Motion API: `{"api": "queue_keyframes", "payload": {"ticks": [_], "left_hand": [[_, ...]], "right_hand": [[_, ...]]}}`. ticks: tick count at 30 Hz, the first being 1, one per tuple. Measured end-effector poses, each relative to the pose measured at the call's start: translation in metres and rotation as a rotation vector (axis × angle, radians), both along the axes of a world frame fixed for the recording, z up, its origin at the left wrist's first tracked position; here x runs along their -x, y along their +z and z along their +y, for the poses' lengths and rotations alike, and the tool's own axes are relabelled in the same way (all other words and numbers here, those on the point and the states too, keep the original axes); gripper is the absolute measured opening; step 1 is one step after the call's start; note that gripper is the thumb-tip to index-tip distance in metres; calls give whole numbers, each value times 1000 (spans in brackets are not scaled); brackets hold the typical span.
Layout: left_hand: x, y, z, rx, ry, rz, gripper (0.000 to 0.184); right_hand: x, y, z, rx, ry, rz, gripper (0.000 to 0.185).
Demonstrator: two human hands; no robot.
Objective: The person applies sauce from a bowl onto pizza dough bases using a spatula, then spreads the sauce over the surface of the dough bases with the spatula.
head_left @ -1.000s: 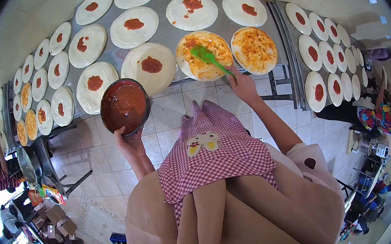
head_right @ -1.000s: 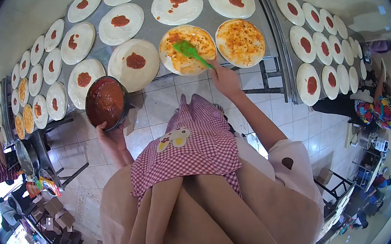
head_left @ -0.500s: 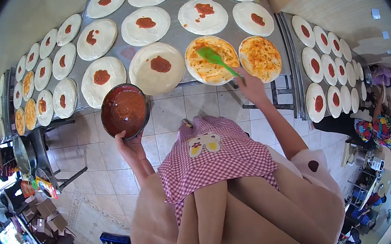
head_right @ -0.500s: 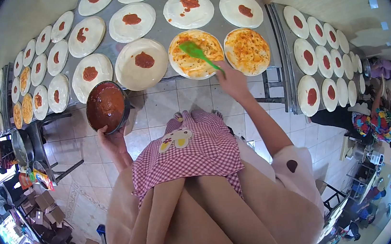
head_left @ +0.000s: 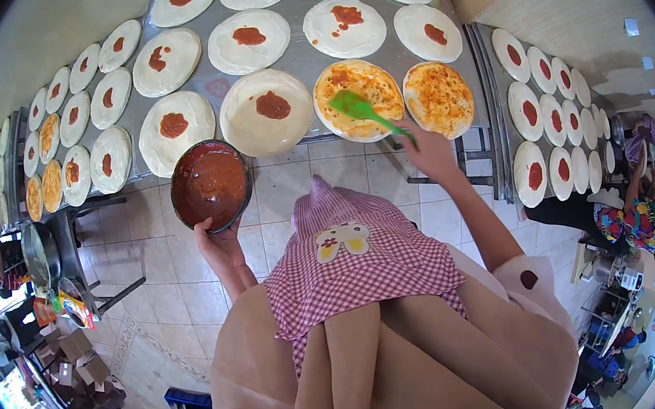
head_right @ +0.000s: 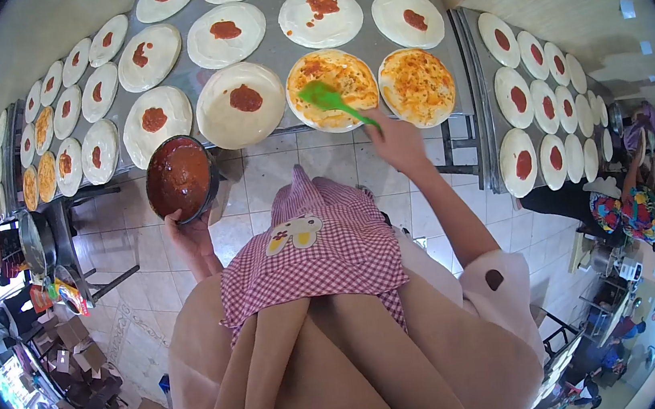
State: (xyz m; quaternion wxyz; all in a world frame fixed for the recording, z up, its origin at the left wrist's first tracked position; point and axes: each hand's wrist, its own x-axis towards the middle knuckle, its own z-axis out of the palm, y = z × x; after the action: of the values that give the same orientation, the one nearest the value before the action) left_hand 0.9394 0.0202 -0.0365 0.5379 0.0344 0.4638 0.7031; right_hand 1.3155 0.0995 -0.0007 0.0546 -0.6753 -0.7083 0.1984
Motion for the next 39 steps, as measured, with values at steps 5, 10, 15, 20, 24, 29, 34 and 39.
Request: {"api": "queue_keyframes", "payload": {"ticks": [5, 10, 15, 20, 24, 29, 34, 39], "left_hand": [[0, 6, 1, 0, 10, 5, 55], [4, 5, -2, -19, -3, -14, 56], [-3, 6, 6, -9, -6, -1, 59], [-6, 0, 21, 3, -60, 13, 64], [-27, 17, 37, 37, -103, 50, 64], [-61, 30, 56, 36, -87, 51, 63], [-90, 28, 81, 64, -77, 32, 63], [-130, 33, 109, 35, -56, 26, 61]], "right_hand": [[-11, -13, -19, 21, 109, -50, 28], [-73, 34, -31, 78, -106, -111, 29], [-111, -28, 6, -71, -473, 251, 30], [-170, -102, 81, -410, -454, 260, 35], [-156, -91, 140, -202, -668, 131, 36], [-163, -138, 159, -333, -349, 236, 34], [-170, -100, 195, -181, -609, 321, 33], [-177, -82, 197, -45, -389, 165, 31]]}}
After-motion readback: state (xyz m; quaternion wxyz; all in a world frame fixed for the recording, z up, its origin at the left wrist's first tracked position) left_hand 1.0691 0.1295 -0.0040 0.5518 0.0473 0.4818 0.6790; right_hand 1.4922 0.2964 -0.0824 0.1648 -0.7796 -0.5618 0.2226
